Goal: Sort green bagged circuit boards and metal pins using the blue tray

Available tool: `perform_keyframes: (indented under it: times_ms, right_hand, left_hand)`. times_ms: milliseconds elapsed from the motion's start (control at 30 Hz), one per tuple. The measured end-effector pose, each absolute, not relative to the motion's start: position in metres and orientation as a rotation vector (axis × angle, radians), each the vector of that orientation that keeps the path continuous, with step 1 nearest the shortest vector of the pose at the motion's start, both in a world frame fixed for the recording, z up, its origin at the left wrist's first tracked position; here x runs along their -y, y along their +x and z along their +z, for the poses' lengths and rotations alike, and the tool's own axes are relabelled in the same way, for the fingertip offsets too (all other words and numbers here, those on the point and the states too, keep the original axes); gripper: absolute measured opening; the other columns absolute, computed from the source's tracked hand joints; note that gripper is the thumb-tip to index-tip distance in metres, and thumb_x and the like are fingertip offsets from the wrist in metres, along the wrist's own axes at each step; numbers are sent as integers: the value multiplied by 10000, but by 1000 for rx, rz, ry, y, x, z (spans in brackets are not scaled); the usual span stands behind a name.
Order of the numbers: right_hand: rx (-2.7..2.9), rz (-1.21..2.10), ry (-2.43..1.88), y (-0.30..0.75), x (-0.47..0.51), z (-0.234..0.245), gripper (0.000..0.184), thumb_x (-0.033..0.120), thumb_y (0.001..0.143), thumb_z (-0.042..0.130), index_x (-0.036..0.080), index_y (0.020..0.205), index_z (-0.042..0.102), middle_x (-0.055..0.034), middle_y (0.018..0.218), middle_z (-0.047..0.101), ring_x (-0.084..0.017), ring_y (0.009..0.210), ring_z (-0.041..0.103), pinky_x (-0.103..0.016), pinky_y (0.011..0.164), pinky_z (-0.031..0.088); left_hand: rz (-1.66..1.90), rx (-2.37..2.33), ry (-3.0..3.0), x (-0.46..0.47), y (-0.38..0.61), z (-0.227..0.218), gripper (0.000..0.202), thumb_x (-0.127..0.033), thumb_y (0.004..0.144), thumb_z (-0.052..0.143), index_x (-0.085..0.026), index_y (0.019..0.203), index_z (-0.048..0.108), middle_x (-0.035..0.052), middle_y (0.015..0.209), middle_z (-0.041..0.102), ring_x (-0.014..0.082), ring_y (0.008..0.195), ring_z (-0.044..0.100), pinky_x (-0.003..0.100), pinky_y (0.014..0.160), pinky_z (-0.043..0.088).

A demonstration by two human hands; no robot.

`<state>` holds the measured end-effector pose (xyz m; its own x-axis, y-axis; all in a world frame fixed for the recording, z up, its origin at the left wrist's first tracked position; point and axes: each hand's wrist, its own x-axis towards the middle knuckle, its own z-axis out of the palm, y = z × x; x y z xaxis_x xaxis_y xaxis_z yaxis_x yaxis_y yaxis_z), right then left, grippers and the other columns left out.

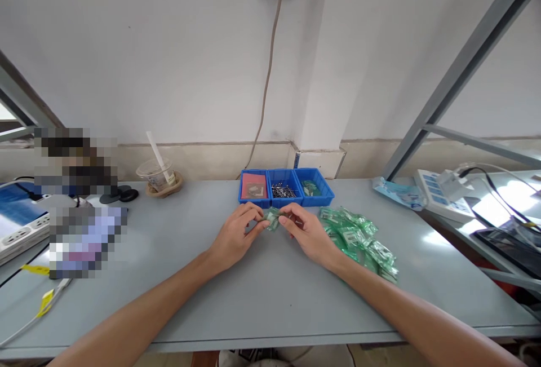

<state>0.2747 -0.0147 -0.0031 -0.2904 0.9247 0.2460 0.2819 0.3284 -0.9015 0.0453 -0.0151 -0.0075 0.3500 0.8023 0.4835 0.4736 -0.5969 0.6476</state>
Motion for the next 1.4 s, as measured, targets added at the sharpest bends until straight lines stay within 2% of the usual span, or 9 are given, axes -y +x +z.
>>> perform_keyframes:
  times_ms: [167, 433, 567, 700, 800, 967, 1133, 1300, 1400]
  right_hand:
    - [1728, 1037, -1092, 275, 13, -4, 320, 561, 1005, 569, 248, 1032, 633, 4, 792, 597, -173, 655, 579, -323, 639, 516]
    - [1579, 1130, -1004, 273, 12, 1, 276, 496, 981, 639, 259, 1078, 537, 48, 743, 526, -145, 622, 512, -281, 576, 488]
    - [1588, 1109, -999, 274, 12, 2, 252, 489, 990, 626, 249, 985, 549, 41, 734, 514, -146, 630, 501, -277, 568, 478]
    - [1580, 1114, -1018, 275, 12, 1, 270, 499, 977, 649, 239, 962, 575, 39, 724, 509, -146, 625, 496, -276, 554, 472]
    - [1584, 1128, -1040, 275, 12, 1, 288, 519, 988, 632, 235, 970, 595, 36, 725, 541, -139, 606, 498, -275, 551, 458]
    - [1624, 1176, -1050, 274, 14, 1, 417, 574, 1065, 448, 222, 867, 550, 0, 795, 664, -129, 603, 528, -286, 581, 424]
    - [1678, 1214, -1056, 274, 16, 1, 355, 554, 1033, 547, 229, 892, 578, 40, 655, 585, -134, 584, 510, -276, 565, 400]
    - [1729, 1210, -1097, 274, 18, 2, 422, 566, 1050, 502, 217, 835, 601, 34, 640, 534, -129, 576, 471, -276, 557, 388]
    - [1739, 1167, -1047, 275, 19, 4, 418, 556, 1058, 489, 217, 887, 663, -10, 824, 606, -136, 655, 524, -284, 607, 452]
  left_hand:
    - [1122, -1120, 2190, 18, 45, -5, 322, -404, 1056, 549, -193, 825, 624, 64, 1077, 636, 192, 1003, 606, 226, 608, 472]
    - [1138, -1062, 2255, 19, 45, -4, 263, -330, 1085, 487, -207, 1010, 707, 89, 1184, 632, 198, 1051, 625, 225, 606, 497]
    - [1176, -1003, 2300, 19, 45, -4, 199, -327, 1055, 567, -220, 1033, 733, 94, 1375, 599, 203, 1076, 640, 310, 796, 575]
    - [1208, -924, 2396, 18, 44, -4, 121, -322, 1000, 676, -249, 1013, 772, 69, 1443, 612, 253, 1247, 596, 416, 1015, 535]
    - [1230, -929, 2402, 17, 44, -5, 129, -322, 1004, 673, -262, 1076, 762, 61, 1363, 675, 245, 1222, 613, 430, 1039, 522]
    - [1208, -990, 2367, 18, 43, -5, 216, -294, 1021, 639, -273, 1229, 694, 51, 1142, 718, 223, 1070, 629, 391, 971, 534]
    - [1053, -1040, 2358, 21, 45, -4, 483, -307, 934, 753, -294, 1387, 586, 41, 1130, 663, 228, 1034, 578, 360, 917, 515]
    - [1071, -1071, 2335, 20, 44, -3, 222, -316, 1037, 599, -269, 1241, 674, 20, 953, 651, 199, 932, 559, 309, 846, 477]
    - [1106, -1174, 2225, 19, 43, -2, 223, -402, 1054, 559, -236, 1042, 707, 11, 849, 630, 188, 852, 537, 271, 707, 427]
